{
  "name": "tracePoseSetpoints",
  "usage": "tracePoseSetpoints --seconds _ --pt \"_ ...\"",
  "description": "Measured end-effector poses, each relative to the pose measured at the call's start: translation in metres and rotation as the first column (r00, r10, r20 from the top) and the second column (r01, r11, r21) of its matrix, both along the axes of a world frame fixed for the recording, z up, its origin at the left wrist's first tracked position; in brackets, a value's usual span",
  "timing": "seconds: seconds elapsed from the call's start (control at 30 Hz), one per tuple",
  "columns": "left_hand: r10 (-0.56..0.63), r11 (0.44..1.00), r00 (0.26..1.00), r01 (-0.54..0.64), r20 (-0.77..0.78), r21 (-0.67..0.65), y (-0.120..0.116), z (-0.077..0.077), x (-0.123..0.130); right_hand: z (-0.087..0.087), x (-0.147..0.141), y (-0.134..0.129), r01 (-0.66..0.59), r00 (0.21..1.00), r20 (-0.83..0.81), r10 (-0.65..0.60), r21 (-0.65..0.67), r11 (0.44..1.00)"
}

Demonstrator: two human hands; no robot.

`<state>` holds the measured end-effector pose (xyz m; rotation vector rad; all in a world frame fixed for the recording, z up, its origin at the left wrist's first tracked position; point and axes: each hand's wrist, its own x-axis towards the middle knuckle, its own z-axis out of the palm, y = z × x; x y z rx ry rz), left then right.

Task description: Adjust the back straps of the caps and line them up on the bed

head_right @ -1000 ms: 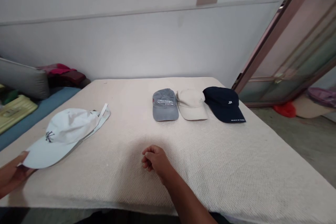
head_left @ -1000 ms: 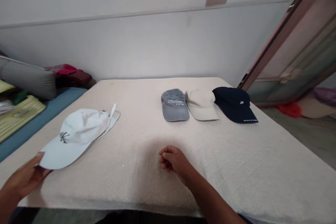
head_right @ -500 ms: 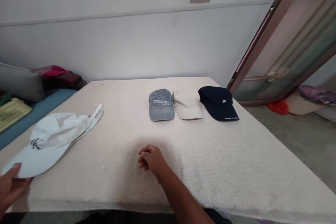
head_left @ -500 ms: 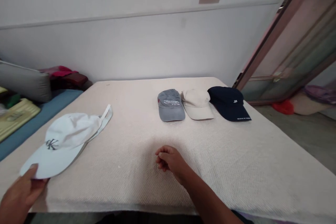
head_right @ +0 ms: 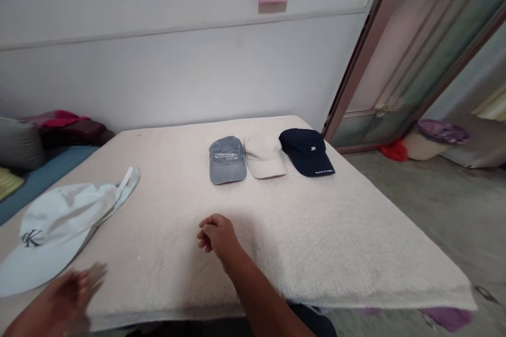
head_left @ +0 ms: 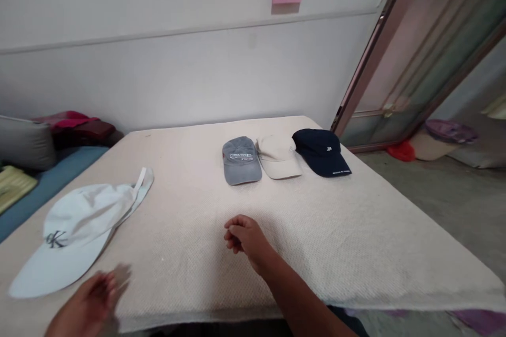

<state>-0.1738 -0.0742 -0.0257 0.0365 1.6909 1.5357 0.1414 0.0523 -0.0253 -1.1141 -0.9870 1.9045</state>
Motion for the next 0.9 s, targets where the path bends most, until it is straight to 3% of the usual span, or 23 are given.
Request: tracePoseSetpoints --seconds 0.13,0.23,0.4,0.53,0.63,0.7,0.8,0.9 --pt "-0.201 0.976 0.938 0.166 0.282 0.143 0.075 0.023 0.108 0.003 0.006 0.004 0.118 0.989 -0.089 -0.121 -0.039 0.992" --pt "-0.329 0.941 0.841 0.257 0.428 0.218 0.132 0.014 0.168 0.004 0.014 0.009 0.210 0.968 -0.128 -0.216 -0.060 0.976" --pt "-0.330 0.935 0.805 0.207 0.494 0.287 0.215 -0.016 0.221 0.002 0.031 0.014 0.261 0.952 -0.148 -0.269 -0.072 0.963" --pt "-0.280 0.929 0.829 0.106 0.483 0.356 0.255 -0.024 0.239 0.001 0.045 0.016 0.260 0.956 -0.122 -0.267 -0.070 0.963" --pt "-0.269 0.927 0.833 0.087 0.484 0.365 0.260 -0.022 0.242 0.001 0.052 0.017 0.261 0.955 -0.122 -0.269 -0.077 0.962" --pt "-0.278 0.925 0.827 0.094 0.488 0.368 0.250 -0.019 0.239 0.001 0.053 0.017 0.254 0.957 -0.125 -0.263 -0.083 0.964" --pt "-0.306 0.918 0.818 0.118 0.488 0.377 0.215 -0.010 0.231 -0.002 0.053 0.016 0.263 0.957 -0.097 -0.272 -0.092 0.960" --pt "-0.342 0.909 0.814 0.160 0.469 0.386 0.163 -0.003 0.225 -0.008 0.051 0.015 0.285 0.954 -0.074 -0.291 -0.086 0.955"
